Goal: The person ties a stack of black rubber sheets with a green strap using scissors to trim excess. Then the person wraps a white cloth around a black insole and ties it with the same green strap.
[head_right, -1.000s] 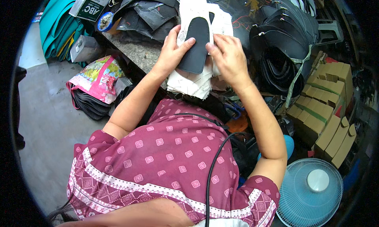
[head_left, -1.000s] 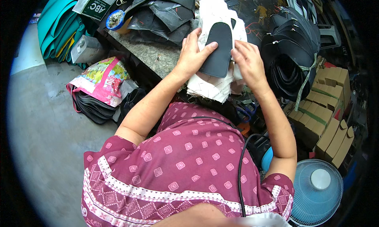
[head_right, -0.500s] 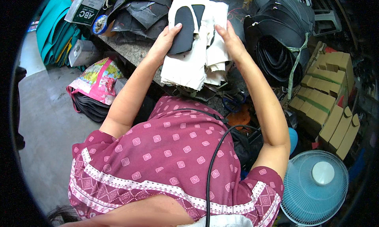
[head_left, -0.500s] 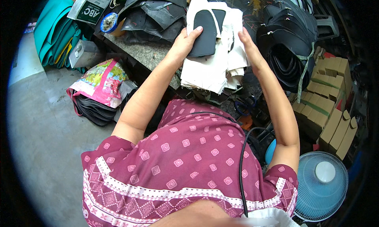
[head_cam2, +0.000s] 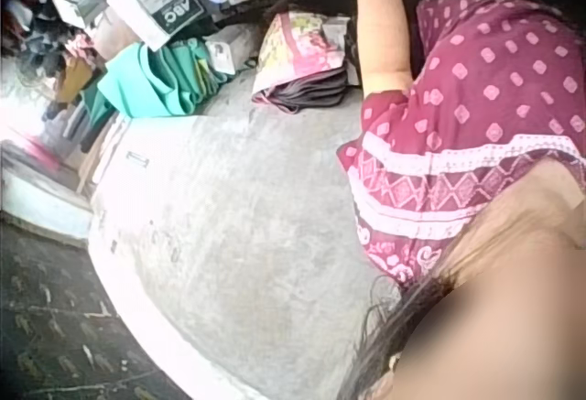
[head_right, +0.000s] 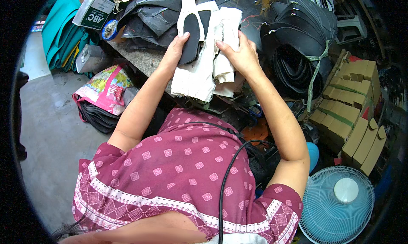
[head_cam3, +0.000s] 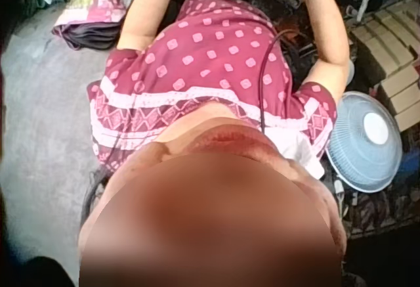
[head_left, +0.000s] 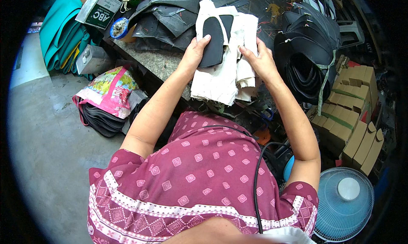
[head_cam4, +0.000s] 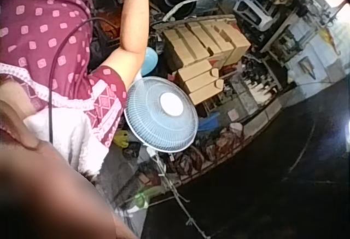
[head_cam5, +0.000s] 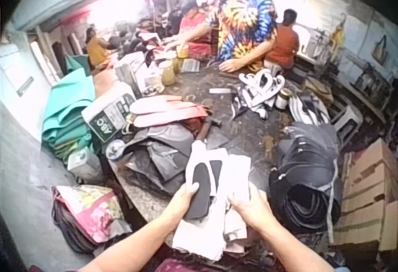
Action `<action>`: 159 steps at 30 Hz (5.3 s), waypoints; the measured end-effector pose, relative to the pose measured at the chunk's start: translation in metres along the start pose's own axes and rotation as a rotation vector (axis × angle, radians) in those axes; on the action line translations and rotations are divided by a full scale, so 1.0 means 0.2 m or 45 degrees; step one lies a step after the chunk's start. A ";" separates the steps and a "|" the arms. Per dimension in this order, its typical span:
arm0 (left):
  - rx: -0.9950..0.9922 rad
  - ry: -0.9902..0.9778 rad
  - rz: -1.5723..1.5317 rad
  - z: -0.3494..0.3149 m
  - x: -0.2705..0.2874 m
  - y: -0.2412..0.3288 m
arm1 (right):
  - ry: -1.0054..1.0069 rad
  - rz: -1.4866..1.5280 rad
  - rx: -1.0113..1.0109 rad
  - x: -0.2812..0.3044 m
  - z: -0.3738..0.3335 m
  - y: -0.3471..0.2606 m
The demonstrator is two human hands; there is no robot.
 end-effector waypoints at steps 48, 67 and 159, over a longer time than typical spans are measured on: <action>-0.045 0.007 0.527 0.06 -0.05 0.05 | -0.347 1.022 -0.381 -0.02 -0.05 0.07; -0.749 0.215 1.328 -0.41 -0.39 0.19 | -0.220 1.438 -0.608 0.06 -0.21 0.18; 0.283 -1.028 -0.501 -0.17 0.16 -0.37 | -0.215 0.065 0.600 0.22 -0.16 -0.72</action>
Point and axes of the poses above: each hand's wrist, its own z-axis towards the middle knuckle, its own x-axis out of the back of the hand, y = z × x, the point moved 4 cm from there along z, towards the middle knuckle, and after that the axes turned 9 degrees about x, right-handed, at the moved point
